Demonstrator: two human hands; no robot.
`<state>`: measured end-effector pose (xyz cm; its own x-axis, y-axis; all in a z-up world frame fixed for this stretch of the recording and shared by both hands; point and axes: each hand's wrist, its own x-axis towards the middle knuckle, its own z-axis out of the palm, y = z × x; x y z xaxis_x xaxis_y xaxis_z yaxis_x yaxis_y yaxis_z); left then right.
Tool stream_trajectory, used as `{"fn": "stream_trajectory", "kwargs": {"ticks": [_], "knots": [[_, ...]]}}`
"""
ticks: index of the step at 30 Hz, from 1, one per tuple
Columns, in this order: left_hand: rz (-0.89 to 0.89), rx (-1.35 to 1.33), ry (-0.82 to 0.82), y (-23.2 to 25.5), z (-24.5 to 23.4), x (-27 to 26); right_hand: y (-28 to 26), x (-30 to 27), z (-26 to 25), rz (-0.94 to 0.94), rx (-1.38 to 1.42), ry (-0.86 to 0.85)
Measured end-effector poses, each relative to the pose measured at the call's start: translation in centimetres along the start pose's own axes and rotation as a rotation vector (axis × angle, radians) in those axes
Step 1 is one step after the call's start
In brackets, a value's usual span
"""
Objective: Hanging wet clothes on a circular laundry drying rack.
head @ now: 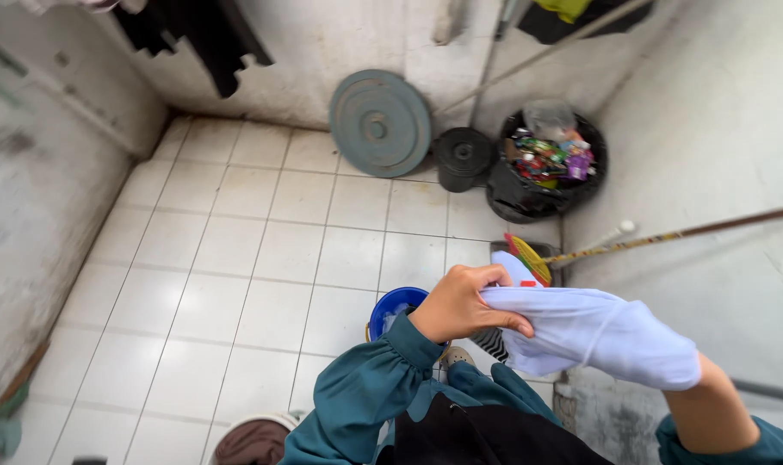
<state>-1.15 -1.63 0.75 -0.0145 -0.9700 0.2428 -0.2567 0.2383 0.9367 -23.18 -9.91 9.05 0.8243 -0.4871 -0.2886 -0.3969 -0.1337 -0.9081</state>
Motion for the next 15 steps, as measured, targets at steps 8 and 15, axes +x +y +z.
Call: {"fn": "stream_trajectory", "kwargs": {"ticks": [8, 15], "knots": [[0.346, 0.185, -0.163, -1.0, 3.3, 2.8, 5.3, -5.3, -1.2, -0.341, -0.206, -0.137], [0.472, 0.275, -0.066, 0.3, 6.1, 7.5, 17.4, -22.0, -8.4, -0.063, 0.778, 0.236]]}}
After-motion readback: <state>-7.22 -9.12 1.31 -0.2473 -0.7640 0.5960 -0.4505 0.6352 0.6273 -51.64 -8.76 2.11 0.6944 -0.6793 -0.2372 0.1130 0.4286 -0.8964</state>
